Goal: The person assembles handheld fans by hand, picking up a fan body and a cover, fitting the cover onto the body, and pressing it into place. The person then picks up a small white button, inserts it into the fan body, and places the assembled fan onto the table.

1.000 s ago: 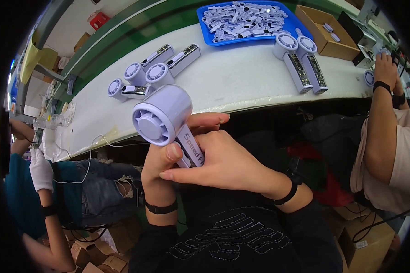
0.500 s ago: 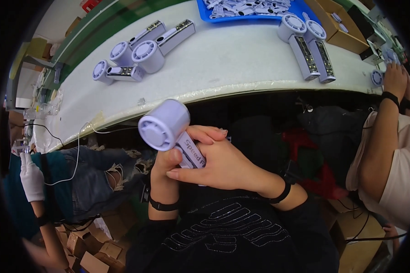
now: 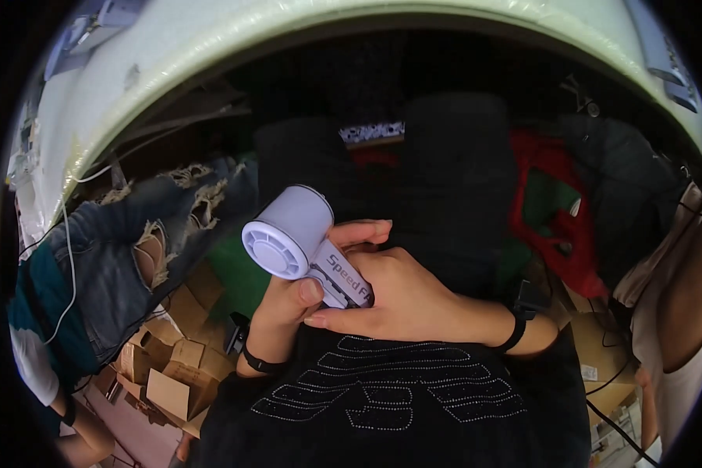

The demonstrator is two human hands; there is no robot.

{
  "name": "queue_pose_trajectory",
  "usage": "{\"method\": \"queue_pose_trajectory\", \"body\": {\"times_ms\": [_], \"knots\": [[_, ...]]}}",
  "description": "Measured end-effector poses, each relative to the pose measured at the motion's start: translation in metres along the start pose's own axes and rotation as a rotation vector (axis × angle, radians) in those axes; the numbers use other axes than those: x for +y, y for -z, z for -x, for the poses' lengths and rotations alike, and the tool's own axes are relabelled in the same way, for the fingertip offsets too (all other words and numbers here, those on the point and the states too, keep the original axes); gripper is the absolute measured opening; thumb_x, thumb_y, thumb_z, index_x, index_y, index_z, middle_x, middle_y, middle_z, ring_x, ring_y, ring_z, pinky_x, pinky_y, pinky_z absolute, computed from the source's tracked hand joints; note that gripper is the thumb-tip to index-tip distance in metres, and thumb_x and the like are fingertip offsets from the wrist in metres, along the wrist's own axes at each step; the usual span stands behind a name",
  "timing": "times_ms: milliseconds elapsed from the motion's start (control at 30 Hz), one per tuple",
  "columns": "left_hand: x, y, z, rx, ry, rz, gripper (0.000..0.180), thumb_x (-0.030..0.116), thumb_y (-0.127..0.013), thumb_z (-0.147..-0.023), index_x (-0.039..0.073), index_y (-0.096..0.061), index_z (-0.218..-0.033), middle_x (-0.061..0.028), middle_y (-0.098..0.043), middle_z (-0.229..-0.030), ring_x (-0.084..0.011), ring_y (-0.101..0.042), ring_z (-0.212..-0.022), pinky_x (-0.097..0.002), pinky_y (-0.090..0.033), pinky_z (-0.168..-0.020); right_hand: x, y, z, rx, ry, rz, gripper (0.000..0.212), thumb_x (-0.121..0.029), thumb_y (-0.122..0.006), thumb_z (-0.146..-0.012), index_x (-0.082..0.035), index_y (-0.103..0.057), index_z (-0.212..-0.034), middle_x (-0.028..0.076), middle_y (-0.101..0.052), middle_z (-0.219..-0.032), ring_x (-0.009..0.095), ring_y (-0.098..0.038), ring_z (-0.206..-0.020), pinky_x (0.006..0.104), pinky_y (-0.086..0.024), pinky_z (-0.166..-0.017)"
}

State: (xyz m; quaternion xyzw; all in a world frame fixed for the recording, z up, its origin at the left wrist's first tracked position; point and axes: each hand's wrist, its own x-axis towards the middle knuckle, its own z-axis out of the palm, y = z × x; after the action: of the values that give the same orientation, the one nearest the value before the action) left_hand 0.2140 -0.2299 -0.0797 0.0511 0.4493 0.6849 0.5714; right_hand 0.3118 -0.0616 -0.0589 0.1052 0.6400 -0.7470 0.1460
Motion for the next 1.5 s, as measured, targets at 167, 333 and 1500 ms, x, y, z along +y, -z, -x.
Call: {"method": "queue_pose_trajectory", "body": {"times_ms": [167, 333, 1500], "knots": [[-0.011, 0.004, 0.008, -0.045, 0.014, -0.052, 0.102, 0.07, -0.08, -0.088, -0.011, -0.058, -0.147, -0.0302, -0.06, -0.15, -0.0383, -0.059, -0.142, -0.0509, -0.047, -0.122, 0.015, 0.005, 0.012, -0.085, -0.026, 0.002, 0.048, -0.027, -0.096, -0.084, 0.005, -0.07, -0.109, 0.013, -0.076, -0.088, 0.025, -0.077, -0.079, 0.034, -0.058, -0.07], [-0.035, 0.016, 0.012, -0.037, -0.175, 0.046, 0.091, 0.056, -0.09, -0.085, -0.009, -0.064, -0.145, -0.0267, -0.063, -0.15, -0.0386, -0.061, -0.14, -0.0518, -0.049, -0.118, 0.016, -0.001, 0.006, -0.046, -0.013, -0.025, 0.045, -0.029, -0.095, -0.085, 0.004, -0.071, -0.104, 0.013, -0.076, -0.084, 0.028, -0.077, -0.073, 0.0352, -0.058, -0.066], [-0.016, 0.014, 0.021, -0.085, -0.161, -0.131, 0.113, 0.035, -0.104, -0.067, -0.008, -0.046, -0.154, -0.031, -0.05, -0.159, -0.041, -0.05, -0.151, -0.0511, -0.039, -0.127, 0.022, -0.023, 0.003, 0.061, 0.117, 0.006, 0.043, -0.024, -0.094, -0.083, 0.004, -0.073, -0.107, 0.012, -0.076, -0.087, 0.024, -0.076, -0.072, 0.0325, -0.056, -0.064]]}}
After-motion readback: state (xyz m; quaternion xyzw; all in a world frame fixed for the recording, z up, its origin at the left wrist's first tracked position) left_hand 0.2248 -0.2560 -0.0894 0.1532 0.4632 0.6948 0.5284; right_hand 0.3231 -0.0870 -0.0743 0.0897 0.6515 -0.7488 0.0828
